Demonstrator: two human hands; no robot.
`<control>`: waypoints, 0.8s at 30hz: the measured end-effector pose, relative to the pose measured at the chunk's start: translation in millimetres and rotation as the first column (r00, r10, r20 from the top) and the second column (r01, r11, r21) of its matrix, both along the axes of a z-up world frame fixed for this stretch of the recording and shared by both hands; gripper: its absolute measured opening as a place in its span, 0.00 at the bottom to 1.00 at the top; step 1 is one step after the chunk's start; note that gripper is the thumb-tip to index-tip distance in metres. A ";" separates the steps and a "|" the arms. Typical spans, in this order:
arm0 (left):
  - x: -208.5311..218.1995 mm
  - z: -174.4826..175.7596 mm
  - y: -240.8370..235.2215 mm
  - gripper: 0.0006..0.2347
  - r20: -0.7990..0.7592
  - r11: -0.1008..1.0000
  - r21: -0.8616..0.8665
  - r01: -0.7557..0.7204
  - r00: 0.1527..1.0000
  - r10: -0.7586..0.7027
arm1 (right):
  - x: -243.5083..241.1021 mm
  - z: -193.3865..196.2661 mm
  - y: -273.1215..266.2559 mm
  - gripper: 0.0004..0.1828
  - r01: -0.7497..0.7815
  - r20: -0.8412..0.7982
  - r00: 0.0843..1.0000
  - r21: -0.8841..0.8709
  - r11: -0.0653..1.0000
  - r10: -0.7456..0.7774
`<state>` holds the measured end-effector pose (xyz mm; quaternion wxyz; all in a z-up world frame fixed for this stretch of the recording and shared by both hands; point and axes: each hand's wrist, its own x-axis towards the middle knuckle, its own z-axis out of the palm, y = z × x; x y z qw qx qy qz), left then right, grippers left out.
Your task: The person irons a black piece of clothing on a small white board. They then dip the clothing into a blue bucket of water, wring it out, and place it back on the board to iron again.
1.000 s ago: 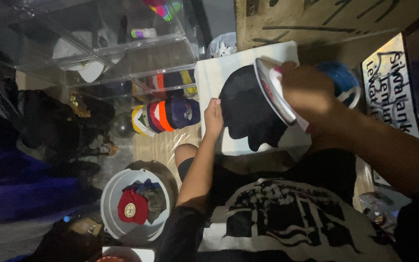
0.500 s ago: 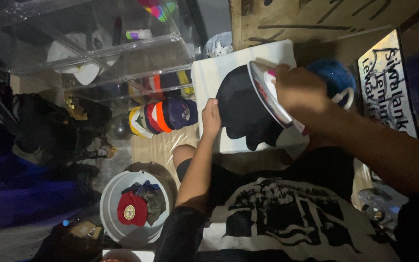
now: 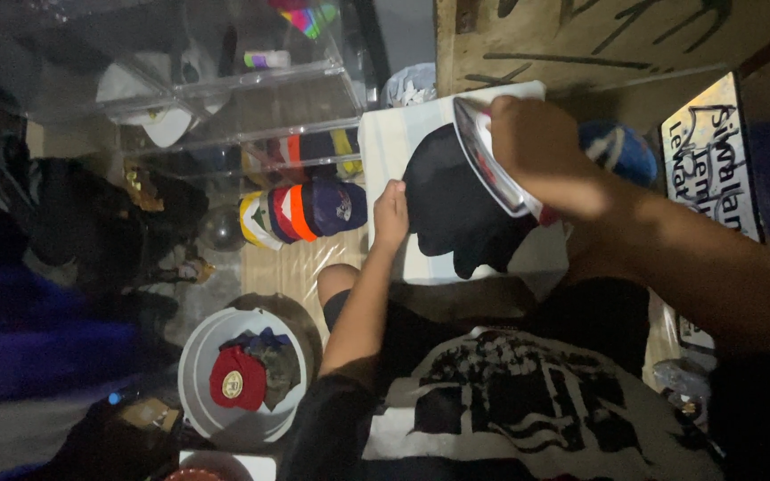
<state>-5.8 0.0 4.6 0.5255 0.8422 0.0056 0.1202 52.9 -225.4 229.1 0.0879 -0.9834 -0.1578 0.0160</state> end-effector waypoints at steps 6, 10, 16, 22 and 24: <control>-1.0 -0.9 1.5 0.16 -0.023 0.999 0.040 0.000 1.000 0.001 | 59.6 -51.7 26.6 0.10 -0.071 0.309 0.910 -0.539 0.839 0.276; -1.3 -2.2 0.7 0.13 -0.004 1.000 0.028 0.001 1.000 -0.001 | 42.4 -34.6 18.7 0.18 -0.181 0.354 0.830 -0.561 0.808 0.432; 1.3 -5.4 1.1 0.13 -0.002 0.998 0.068 -0.007 1.000 0.007 | 77.8 -77.5 41.7 0.16 -0.099 0.370 0.801 -0.695 0.712 0.472; 0.3 -4.3 3.4 0.14 0.001 0.998 0.056 0.007 1.000 -0.007 | 77.5 -15.7 76.9 0.16 -0.272 -0.201 0.961 -0.530 0.804 0.193; 2.9 -6.0 3.4 0.15 -0.009 0.999 0.047 0.008 1.000 -0.008 | 73.6 -31.7 65.0 0.13 -0.256 -0.107 0.966 -0.529 0.809 0.236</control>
